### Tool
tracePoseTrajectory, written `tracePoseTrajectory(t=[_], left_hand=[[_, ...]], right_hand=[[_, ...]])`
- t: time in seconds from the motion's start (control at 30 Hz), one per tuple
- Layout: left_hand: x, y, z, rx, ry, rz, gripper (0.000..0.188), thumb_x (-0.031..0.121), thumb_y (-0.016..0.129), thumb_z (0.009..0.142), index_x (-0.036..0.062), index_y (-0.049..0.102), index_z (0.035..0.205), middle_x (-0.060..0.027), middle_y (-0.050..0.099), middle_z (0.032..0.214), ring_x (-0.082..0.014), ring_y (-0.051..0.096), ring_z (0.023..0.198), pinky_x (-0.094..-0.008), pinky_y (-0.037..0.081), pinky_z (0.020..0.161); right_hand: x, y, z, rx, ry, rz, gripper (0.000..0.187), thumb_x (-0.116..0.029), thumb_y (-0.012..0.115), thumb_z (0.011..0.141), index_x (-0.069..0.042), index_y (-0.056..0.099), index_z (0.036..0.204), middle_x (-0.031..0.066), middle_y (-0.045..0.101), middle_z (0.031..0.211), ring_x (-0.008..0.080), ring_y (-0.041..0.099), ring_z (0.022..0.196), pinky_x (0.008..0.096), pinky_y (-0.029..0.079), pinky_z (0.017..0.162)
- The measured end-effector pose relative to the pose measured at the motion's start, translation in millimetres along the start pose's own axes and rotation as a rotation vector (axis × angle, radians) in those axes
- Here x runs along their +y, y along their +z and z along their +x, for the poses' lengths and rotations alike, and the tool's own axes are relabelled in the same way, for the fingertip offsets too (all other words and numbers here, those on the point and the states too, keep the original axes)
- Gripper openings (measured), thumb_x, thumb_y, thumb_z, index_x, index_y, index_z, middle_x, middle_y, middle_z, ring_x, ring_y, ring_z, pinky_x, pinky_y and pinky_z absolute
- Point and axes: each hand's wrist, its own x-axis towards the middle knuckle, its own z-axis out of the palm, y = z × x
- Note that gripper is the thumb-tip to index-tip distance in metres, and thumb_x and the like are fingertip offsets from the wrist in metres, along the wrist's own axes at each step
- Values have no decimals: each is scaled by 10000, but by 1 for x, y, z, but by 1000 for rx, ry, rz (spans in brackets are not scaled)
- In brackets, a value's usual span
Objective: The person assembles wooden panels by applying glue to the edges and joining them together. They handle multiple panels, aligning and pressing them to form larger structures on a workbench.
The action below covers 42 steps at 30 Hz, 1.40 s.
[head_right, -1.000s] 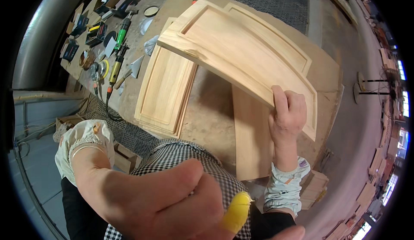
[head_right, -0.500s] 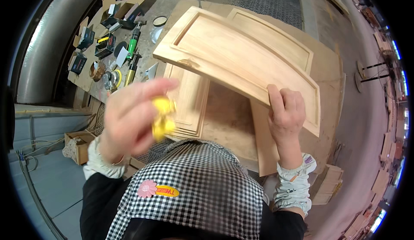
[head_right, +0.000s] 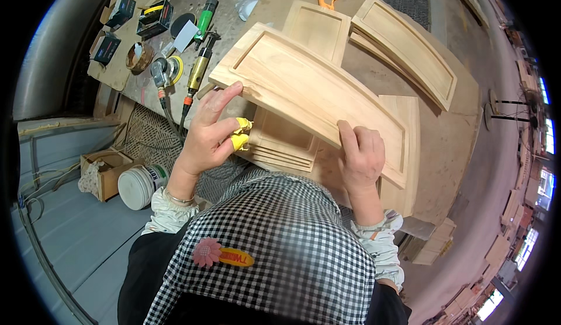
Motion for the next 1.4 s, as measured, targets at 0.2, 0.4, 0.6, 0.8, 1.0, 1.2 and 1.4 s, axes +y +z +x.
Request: tracePoseTrajectory(t=[0.2,0.4,0.6,0.8,1.0,1.2,1.4], left_hand=[[-16,-23,-10,-37,68,-61,147,151,691,668,29,639,731,-131,529,1381,-358,547,1090,-521,346,1018],[-18,-36,-20,-108,46,12,167,169,720,689,56,597,694,-45,581,1349,-323,541,1155,-490,406,918],[-28,-39,-22,-49,90,-8,142,99,674,690,52,548,646,-48,640,1272,-307,584,1095,-460,426,868],[-50,-49,-30,-29,33,239,103,84,633,716,62,560,647,-30,650,1244,-267,578,1113,-448,428,901],[-82,-57,-47,272,-300,383,196,-8,570,765,9,650,943,-183,549,1279,-338,562,1103,-420,425,958],[-88,-16,-63,257,-504,24,244,-53,536,790,-2,641,1005,-158,613,835,-348,616,784,-402,496,674],[-52,51,-49,50,-350,-90,143,40,555,809,-1,617,931,-186,619,813,-393,577,771,-457,464,703]], right_hand=[[-11,2,12,72,-83,-84,334,-27,701,709,-114,706,1031,39,535,804,204,517,690,330,423,621],[-27,5,29,91,-139,-134,354,1,711,696,-125,718,1026,37,516,783,197,510,678,322,425,594],[-43,18,42,89,-155,-129,342,-16,721,700,-140,720,1019,26,525,784,188,511,676,314,427,598],[-58,25,51,68,-123,-125,320,-36,730,713,-146,720,1014,18,534,793,182,513,677,309,433,608],[-56,25,51,27,-19,-101,368,27,675,680,-112,709,1019,43,527,798,210,517,695,332,436,625],[-22,13,54,54,83,-109,411,46,615,663,-89,682,1045,77,539,818,258,536,746,375,443,652],[69,7,78,119,47,-258,356,25,605,681,-120,642,1005,64,507,802,253,523,764,370,421,655]])
